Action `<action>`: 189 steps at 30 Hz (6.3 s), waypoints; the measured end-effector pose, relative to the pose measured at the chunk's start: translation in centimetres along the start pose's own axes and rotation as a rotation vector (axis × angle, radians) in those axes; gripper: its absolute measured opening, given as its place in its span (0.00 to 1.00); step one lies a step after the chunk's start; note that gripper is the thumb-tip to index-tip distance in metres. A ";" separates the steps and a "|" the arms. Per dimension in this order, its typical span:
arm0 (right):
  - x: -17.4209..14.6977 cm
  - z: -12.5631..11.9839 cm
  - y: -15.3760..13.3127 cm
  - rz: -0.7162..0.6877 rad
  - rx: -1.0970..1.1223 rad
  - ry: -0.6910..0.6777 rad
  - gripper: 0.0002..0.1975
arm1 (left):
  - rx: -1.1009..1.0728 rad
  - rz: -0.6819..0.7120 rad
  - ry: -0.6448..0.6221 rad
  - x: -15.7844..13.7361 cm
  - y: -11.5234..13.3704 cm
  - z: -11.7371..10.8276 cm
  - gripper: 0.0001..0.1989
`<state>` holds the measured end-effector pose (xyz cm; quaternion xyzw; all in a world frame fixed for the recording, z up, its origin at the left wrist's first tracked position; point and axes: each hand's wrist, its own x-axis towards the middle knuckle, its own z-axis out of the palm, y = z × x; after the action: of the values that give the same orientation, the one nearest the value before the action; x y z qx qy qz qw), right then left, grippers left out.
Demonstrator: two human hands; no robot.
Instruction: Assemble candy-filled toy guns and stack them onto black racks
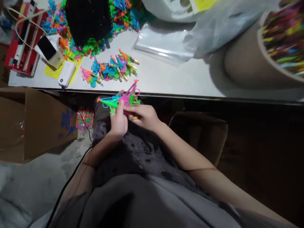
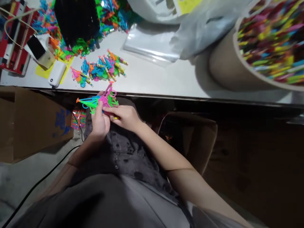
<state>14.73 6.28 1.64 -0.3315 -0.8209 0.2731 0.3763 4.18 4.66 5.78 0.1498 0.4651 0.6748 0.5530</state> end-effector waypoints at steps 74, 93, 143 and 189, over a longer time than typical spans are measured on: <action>0.7 0.0 2.1 0.838 0.885 0.608 0.24 | 0.480 -0.131 0.008 -0.8 -3.5 -0.2 0.25; 11.1 -0.3 17.4 0.514 0.255 0.321 0.15 | 0.510 -0.102 0.147 5.8 -2.6 -4.3 0.15; -0.4 0.5 0.9 0.633 0.505 0.078 0.29 | 0.343 0.136 0.039 2.1 -1.6 -3.8 0.20; 0.4 -20.4 20.2 1.348 -0.870 0.628 0.05 | 0.455 -0.540 -0.246 9.2 -11.6 -13.4 0.08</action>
<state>37.62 23.41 -0.71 -0.9231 -0.3382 -0.0048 0.1831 -1.52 6.11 -13.31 0.2208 0.5562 0.3609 0.7153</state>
